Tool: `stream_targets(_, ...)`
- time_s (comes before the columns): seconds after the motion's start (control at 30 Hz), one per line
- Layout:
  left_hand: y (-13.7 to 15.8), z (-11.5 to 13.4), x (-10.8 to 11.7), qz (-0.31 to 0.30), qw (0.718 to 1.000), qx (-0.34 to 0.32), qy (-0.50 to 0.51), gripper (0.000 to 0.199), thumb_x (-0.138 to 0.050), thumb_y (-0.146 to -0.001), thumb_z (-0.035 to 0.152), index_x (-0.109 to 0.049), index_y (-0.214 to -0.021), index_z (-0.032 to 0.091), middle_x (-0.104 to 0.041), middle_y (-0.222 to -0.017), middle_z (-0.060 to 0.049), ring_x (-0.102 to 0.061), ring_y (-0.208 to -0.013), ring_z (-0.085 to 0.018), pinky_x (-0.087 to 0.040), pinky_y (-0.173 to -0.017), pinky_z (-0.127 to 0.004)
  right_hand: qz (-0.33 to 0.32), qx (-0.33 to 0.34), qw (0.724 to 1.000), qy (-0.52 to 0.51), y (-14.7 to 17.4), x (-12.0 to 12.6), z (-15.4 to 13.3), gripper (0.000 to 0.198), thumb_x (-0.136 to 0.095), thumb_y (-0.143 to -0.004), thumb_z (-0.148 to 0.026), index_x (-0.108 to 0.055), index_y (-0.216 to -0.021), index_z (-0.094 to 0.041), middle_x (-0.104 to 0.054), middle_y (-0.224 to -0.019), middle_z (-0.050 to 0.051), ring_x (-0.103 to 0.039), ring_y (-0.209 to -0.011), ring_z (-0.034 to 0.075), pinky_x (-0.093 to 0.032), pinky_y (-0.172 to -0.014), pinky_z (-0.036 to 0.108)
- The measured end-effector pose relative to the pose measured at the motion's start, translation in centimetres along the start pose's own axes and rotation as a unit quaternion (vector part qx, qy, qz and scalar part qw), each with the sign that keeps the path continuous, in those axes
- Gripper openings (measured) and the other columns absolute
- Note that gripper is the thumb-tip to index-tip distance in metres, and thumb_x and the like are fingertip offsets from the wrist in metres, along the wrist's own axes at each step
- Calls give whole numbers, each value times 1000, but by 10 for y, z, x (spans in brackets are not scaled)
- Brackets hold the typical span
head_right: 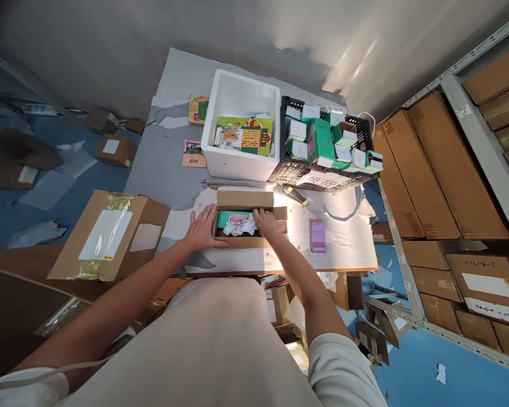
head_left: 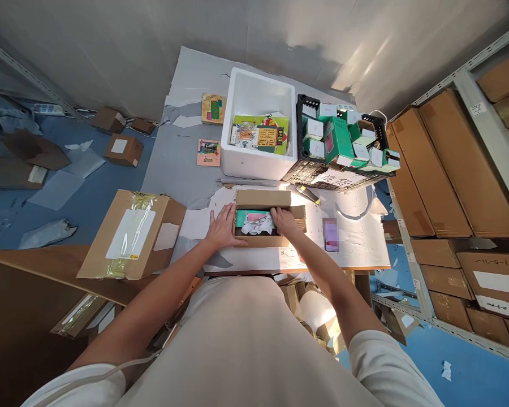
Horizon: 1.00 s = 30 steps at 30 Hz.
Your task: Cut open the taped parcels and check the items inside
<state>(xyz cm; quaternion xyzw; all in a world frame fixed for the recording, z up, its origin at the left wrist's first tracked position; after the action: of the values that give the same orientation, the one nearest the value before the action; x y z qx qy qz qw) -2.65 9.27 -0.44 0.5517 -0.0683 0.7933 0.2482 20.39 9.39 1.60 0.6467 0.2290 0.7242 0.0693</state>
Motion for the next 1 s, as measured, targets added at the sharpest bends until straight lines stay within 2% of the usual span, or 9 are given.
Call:
stream_targets(0.13, 0, 1, -1, 2, 1000, 1, -4, 136, -60, -51, 80, 0, -150, 9, -18, -154, -22, -18, -141, -39, -7, -113, -58, 52, 72, 991, -104, 21, 17, 21, 62, -72, -60, -16, -43, -114, -15, -52, -115, 14, -55, -98, 27, -47, -83, 37)
stream_targets(0.23, 1, 1, -1, 5, 1000, 3, -7, 134, -59, -53, 80, -1, -150, 9, -19, -154, -21, -19, -141, -40, -10, -112, -58, 165, 96, 940, -284, 35, 28, 31, 65, -72, -61, -26, -38, -115, -19, -50, -119, 12, -53, -105, 26, -48, -87, 40)
stream_targets(0.33, 1, 2, -1, 8, 1000, 1, -15, 131, -57, -55, 79, -2, -150, 9, -20, -154, -21, -19, -141, -39, -12, -112, -58, 251, 76, 891, -372, 39, 29, 26, 59, -73, -65, -32, -39, -112, -21, -51, -123, 13, -52, -113, 26, -45, -94, 43)
stream_targets(0.4, 0, 2, -2, 7, 1000, 3, -19, 129, -57, -56, 79, -2, -150, 9, -19, -154, -21, -18, -142, -39, -12, -112, -58, 274, 81, 888, -361, 39, 29, 14, 49, -71, -69, -35, -44, -108, -21, -53, -123, 15, -50, -118, 27, -41, -99, 44)
stream_targets(0.47, 0, 2, -1, 3, 1000, 8, -18, 129, -57, -56, 78, -1, -150, 9, -18, -155, -21, -18, -142, -38, -11, -112, -59, 275, 94, 902, -320, 38, 28, 0, 43, -69, -74, -39, -49, -107, -20, -50, -130, 17, -45, -125, 29, -37, -103, 47)
stream_targets(0.57, 1, 3, 0, -1, 1000, 16, -7, 130, -59, -55, 77, -2, -150, 9, -18, -155, -21, -18, -142, -37, -9, -112, -60, 252, 102, 925, -264, 38, 26, -15, 51, -69, -75, -46, -52, -115, -18, -38, -142, 20, -38, -129, 33, -34, -104, 51)
stream_targets(0.77, 0, 10, 8, 21, 999, 38, 10, 128, -63, -56, 73, -5, -150, 10, -21, -154, -21, -18, -141, -40, -6, -110, -64, 185, 86, 951, -233, 32, 41, -13, 48, -67, -77, -38, -53, -119, -17, -49, -130, 18, -49, -117, 31, -42, -97, 45)
stream_targets(0.87, -11, 8, 16, 28, 998, 60, 9, 126, -65, -57, 70, -7, -150, 10, -20, -154, -22, -17, -141, -42, -5, -110, -65, 250, 97, 932, -244, 50, 75, -3, 45, -67, -78, -40, -55, -116, -19, -49, -131, 17, -46, -121, 32, -40, -99, 48)
stream_targets(1.0, -40, -3, 31, 19, 998, 66, 2, 127, -66, -56, 68, -6, -150, 9, -17, -154, -24, -14, -142, -42, -4, -109, -66, 366, 106, 886, -264, 108, 125, 7, 46, -68, -77, -42, -56, -116, -22, -45, -136, 16, -42, -127, 34, -38, -102, 53)
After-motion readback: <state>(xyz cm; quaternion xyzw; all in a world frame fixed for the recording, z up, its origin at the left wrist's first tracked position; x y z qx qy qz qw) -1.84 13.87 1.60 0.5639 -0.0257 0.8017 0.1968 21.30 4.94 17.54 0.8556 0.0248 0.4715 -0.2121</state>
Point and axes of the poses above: each hand's wrist, its own y-axis away from the middle knuckle, its own x-axis out of the back of the hand, z = x × y, the point moved 3 cm from there along -y, towards the middle knuckle
